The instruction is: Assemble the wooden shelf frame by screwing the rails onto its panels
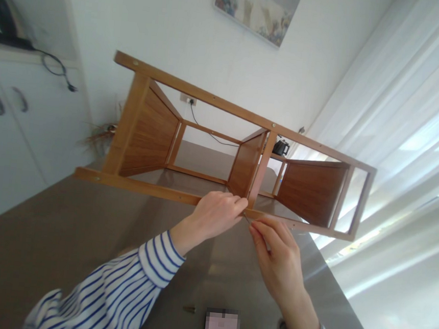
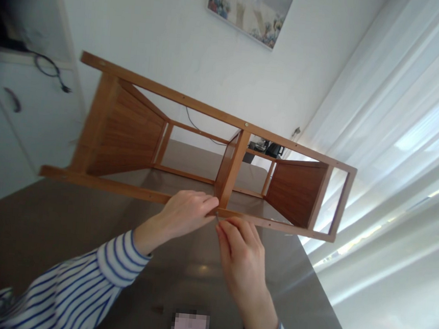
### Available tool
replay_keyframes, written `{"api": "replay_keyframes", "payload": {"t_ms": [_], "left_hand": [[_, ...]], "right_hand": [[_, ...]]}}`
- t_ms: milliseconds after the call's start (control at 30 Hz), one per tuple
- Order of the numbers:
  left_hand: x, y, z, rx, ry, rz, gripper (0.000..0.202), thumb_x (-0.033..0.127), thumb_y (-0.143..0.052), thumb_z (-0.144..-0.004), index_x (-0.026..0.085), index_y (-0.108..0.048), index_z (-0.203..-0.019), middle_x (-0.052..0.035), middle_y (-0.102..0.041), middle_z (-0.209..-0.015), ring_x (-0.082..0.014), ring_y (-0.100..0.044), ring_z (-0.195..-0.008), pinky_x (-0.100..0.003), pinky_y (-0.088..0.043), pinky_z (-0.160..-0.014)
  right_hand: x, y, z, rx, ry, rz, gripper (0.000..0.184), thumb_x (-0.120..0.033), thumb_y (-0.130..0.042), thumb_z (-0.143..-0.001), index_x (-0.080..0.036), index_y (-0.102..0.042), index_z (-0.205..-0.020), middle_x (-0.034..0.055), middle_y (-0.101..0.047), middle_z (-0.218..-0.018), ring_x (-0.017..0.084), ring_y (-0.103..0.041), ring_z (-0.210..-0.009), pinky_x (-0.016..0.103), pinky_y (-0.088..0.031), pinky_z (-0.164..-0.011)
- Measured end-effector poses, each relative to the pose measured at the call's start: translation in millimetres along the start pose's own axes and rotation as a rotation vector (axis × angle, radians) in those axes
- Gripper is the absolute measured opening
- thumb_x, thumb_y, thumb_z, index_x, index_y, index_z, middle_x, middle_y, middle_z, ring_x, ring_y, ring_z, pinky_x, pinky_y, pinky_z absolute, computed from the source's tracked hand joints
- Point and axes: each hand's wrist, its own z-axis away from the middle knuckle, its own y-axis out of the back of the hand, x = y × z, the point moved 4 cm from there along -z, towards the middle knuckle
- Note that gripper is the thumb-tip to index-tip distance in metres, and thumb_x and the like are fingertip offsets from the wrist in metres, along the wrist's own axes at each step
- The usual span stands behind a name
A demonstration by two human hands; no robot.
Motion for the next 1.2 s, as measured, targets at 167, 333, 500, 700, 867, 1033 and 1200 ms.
{"api": "replay_keyframes", "payload": {"t_ms": [167, 333, 500, 700, 867, 1033, 1200], "left_hand": [[0, 0.5, 0, -0.005, -0.006, -0.003, 0.008, 0.023, -0.06, -0.083, 0.018, -0.054, -0.084, -0.0029, -0.067, -0.08, -0.0213, -0.065, -0.073, -0.03, -0.045, -0.058], [1, 0.8, -1, -0.02, -0.001, 0.006, 0.007, 0.022, -0.06, -0.084, 0.018, -0.054, -0.084, -0.0032, -0.067, -0.08, -0.0198, -0.065, -0.073, -0.028, -0.044, -0.058], [0, -0.1, 0, -0.013, 0.003, 0.014, 0.008, 0.024, -0.06, -0.084, 0.018, -0.054, -0.084, -0.0032, -0.067, -0.079, -0.0201, -0.065, -0.072, -0.028, -0.044, -0.058], [0, 0.4, 0, -0.01, -0.008, 0.014, 0.006, 0.022, -0.059, -0.085, 0.018, -0.054, -0.084, -0.0022, -0.067, -0.079, -0.02, -0.064, -0.071, -0.028, -0.043, -0.056], [-1, 1.1, 0, -0.018, -0.019, 0.015, 0.011, 0.024, -0.063, -0.083, 0.017, -0.054, -0.084, -0.0024, -0.067, -0.078, -0.0202, -0.064, -0.07, -0.028, -0.041, -0.054], [-1, 0.0, 0, -0.001, -0.011, 0.014, 0.013, 0.027, -0.063, -0.083, 0.017, -0.054, -0.085, -0.0027, -0.067, -0.077, -0.02, -0.064, -0.071, -0.028, -0.041, -0.055], [0, -0.9, 1, -0.001, -0.016, 0.005, 0.011, 0.026, -0.061, -0.084, 0.017, -0.054, -0.085, -0.0023, -0.067, -0.079, -0.0196, -0.064, -0.071, -0.028, -0.041, -0.055]], "right_hand": [[-3, 0, -1, -0.006, -0.085, -0.003, 0.02, -0.022, -0.048, -0.092, -0.021, -0.067, -0.093, 0.0061, -0.069, -0.086, 0.018, -0.064, -0.079, 0.032, -0.052, -0.071], [-2, -6, 2, -0.014, -0.285, -0.078, 0.017, -0.027, -0.051, -0.09, -0.022, -0.068, -0.089, 0.0021, -0.069, -0.073, 0.016, -0.063, -0.061, 0.027, -0.049, -0.058], [3, -18, 8, 0.019, -0.492, -0.385, 0.02, -0.034, -0.056, -0.088, -0.021, -0.063, -0.101, 0.0029, -0.073, -0.075, 0.017, -0.069, -0.066, 0.027, -0.055, -0.06], [6, -26, 10, -0.038, -0.515, -0.525, 0.023, -0.038, -0.061, -0.084, -0.02, -0.067, -0.097, 0.0044, -0.074, -0.081, 0.018, -0.07, -0.071, 0.029, -0.058, -0.066], [4, -25, 11, -0.132, -0.451, -0.559, 0.027, -0.035, -0.057, -0.088, -0.021, -0.064, -0.11, 0.0071, -0.072, -0.104, 0.02, -0.069, -0.095, 0.033, -0.057, -0.084], [7, -20, 12, -0.184, -0.363, -0.471, 0.029, -0.031, -0.055, -0.09, -0.022, -0.061, -0.118, 0.0056, -0.071, -0.11, 0.019, -0.067, -0.103, 0.032, -0.055, -0.088], [12, -14, 12, -0.11, -0.208, -0.242, 0.023, -0.031, -0.058, -0.089, -0.022, -0.066, -0.109, 0.0034, -0.073, -0.101, 0.018, -0.069, -0.09, 0.027, -0.055, -0.077]]}}
